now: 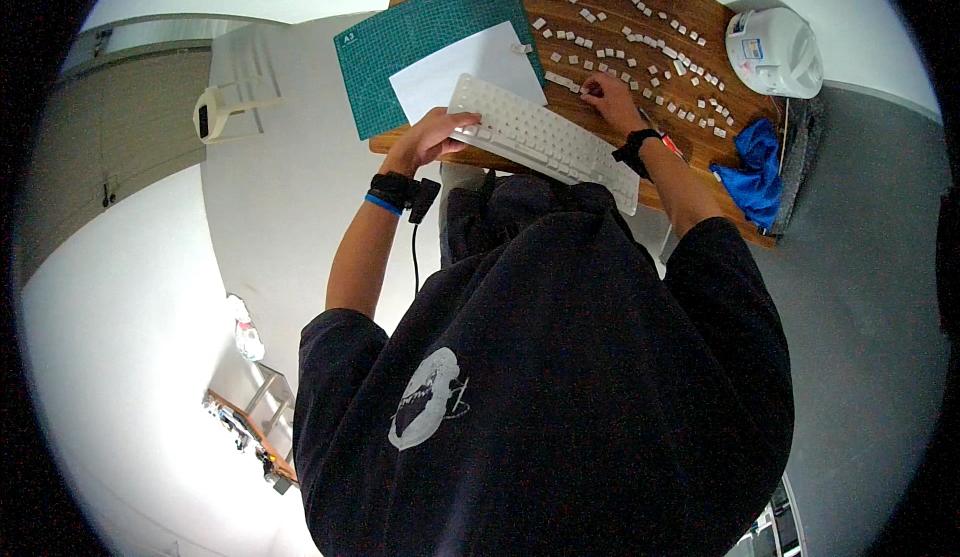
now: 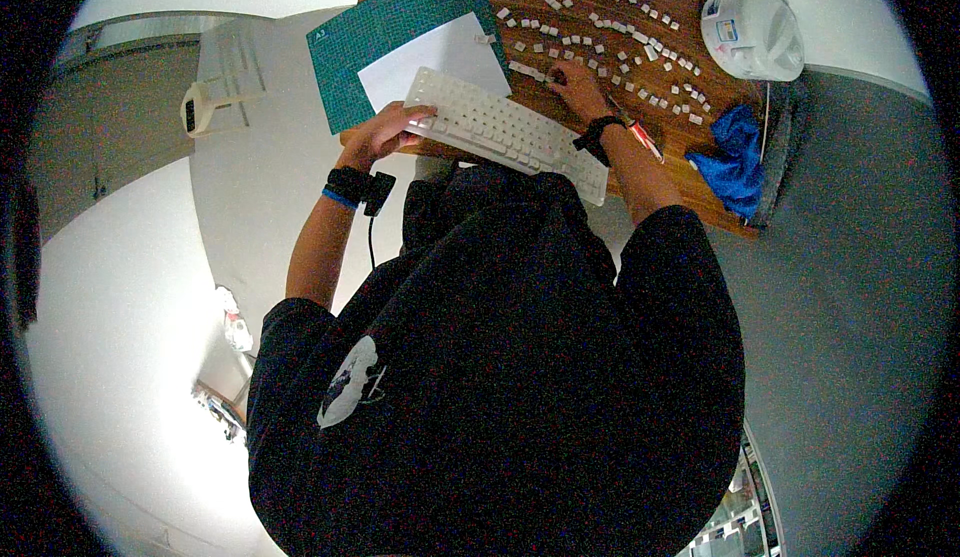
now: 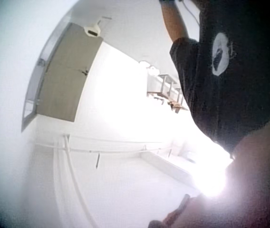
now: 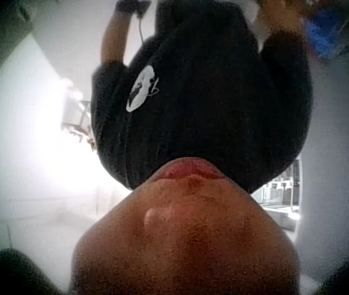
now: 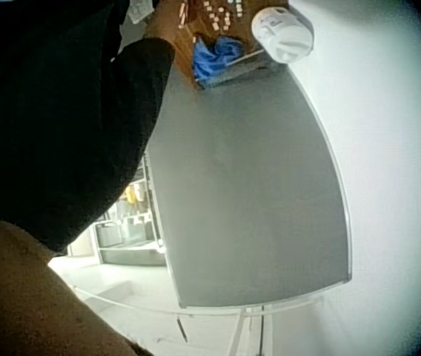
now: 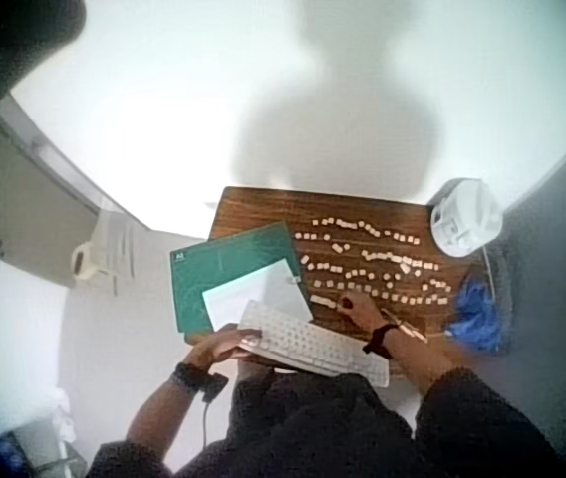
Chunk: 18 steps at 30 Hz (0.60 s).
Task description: The person assembles a white keyboard by inserting individual keycaps into the keyboard base. They pick up keycaps from a wooden table and press them into place one by one, working across the keyboard surface.
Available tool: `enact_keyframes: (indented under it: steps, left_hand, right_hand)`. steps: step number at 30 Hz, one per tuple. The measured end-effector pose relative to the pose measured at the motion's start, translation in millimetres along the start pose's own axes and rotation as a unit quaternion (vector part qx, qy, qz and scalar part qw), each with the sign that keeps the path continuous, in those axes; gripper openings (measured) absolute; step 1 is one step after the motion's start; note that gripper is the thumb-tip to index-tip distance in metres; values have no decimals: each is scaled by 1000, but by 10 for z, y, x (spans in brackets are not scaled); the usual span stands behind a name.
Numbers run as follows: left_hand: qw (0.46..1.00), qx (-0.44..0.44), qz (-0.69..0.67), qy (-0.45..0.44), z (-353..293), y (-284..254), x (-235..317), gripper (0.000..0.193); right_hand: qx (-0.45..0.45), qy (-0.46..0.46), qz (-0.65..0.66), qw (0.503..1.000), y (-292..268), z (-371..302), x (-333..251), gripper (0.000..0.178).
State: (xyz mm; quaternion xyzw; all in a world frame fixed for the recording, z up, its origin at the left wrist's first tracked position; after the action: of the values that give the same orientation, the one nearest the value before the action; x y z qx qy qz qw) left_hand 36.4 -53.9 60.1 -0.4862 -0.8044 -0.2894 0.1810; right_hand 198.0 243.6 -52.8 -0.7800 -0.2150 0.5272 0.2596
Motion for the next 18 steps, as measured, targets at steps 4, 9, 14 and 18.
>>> enact_keyframes:
  steps: [4, 9, 14, 18]
  left_hand:
    - [1000, -3, -30, 7, 41, -12, -39, 41]
    - [999, -7, -32, 5, 106, -66, -129, 41]
    - [999, -9, -40, 16, 74, -30, -82, 42]
    - [999, -3, -34, 9, 6, 26, -14, 43]
  right_hand:
    - [-35, 13, 3, 999, 61, 53, -6, 25]
    - [27, -5, -101, 995, 33, 75, -193, 34]
    - [-37, 36, -92, 994, 41, 155, -226, 35]
    - [-58, 55, -82, 993, 42, 169, -264, 40]
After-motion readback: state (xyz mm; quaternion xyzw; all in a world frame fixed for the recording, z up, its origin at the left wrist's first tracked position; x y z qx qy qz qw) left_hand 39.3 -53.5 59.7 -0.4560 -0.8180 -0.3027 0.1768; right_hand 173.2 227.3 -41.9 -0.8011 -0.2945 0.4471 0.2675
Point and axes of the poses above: each hand's wrist, its own z-axis towards the middle knuckle, its own y-axis out of the palm, x = y × z, the point moved 8 cm from there along z, towards the middle knuckle, and after that the axes turned 15 degrees about -x, right-handed, at the moved point
